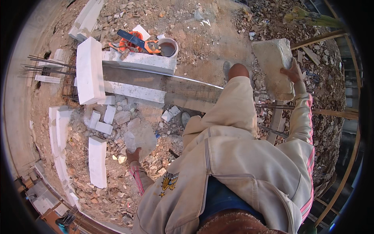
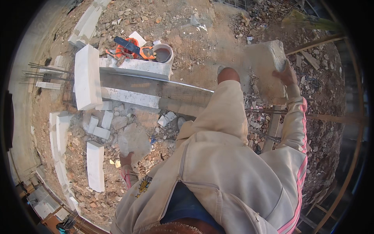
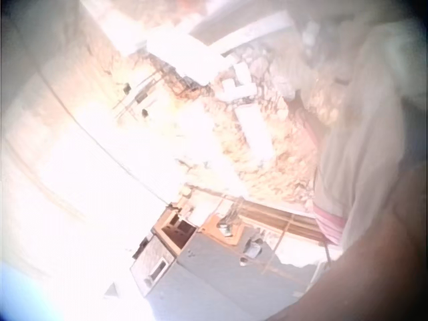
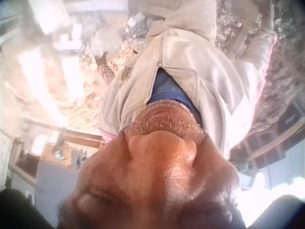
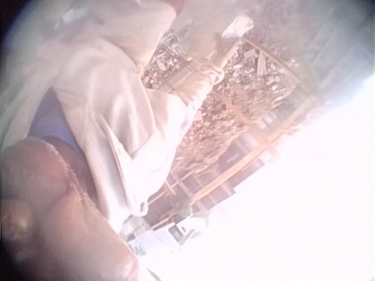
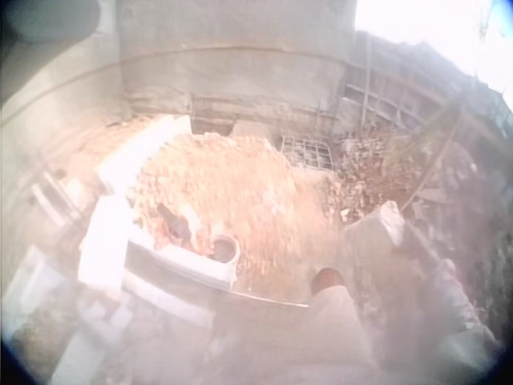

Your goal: The person walks through a construction site and picks up large stones from a pile of rubble. They carry the stones to a metal grid structure and place them inside the grid cells.

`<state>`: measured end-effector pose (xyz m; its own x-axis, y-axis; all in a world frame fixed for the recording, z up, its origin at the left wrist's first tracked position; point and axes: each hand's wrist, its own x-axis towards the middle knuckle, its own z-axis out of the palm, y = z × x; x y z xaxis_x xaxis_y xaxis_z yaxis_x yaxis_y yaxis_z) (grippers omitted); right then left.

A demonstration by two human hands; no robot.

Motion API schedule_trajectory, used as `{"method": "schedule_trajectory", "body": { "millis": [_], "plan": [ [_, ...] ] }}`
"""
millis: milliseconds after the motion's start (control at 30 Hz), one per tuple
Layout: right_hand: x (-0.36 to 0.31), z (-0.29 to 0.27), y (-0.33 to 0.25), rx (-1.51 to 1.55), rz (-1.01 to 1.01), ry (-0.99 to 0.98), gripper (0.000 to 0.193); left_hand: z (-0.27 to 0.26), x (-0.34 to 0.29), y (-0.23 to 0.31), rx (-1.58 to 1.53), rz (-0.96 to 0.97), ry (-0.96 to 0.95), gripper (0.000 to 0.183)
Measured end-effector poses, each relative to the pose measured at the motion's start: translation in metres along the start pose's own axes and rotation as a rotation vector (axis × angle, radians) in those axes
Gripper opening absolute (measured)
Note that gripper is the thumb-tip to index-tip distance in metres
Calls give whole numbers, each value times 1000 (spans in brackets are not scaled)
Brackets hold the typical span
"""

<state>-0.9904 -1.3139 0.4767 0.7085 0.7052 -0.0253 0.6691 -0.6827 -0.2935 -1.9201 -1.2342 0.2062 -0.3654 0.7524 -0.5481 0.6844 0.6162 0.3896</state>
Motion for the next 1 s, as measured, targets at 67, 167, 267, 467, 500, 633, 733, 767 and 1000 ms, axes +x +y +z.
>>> {"method": "schedule_trajectory", "body": {
  "millis": [67,167,267,467,500,633,733,767,1000],
  "plan": [
    [34,22,20,16,-16,-54,123,5,-14,4,-128,-28,-31,101],
    [90,65,40,56,1,-191,124,23,-43,31,-195,-116,65,95],
    [141,112,37,-29,60,-260,125,49,-61,47,-100,-143,268,93],
    [279,220,73,-114,114,-452,121,63,-104,158,-79,-358,143,85],
    [294,245,101,-134,147,-449,120,48,-97,186,-86,-319,163,80],
    [390,294,110,-144,146,-514,119,51,-159,307,-21,-354,189,69],
    [435,286,133,-186,214,-554,119,42,-166,423,-99,-370,140,66],
    [455,276,133,-218,225,-548,119,64,-179,480,-84,-374,129,70],
    [533,210,151,-119,268,-545,123,132,-133,695,125,-119,229,85]
  ]
}}
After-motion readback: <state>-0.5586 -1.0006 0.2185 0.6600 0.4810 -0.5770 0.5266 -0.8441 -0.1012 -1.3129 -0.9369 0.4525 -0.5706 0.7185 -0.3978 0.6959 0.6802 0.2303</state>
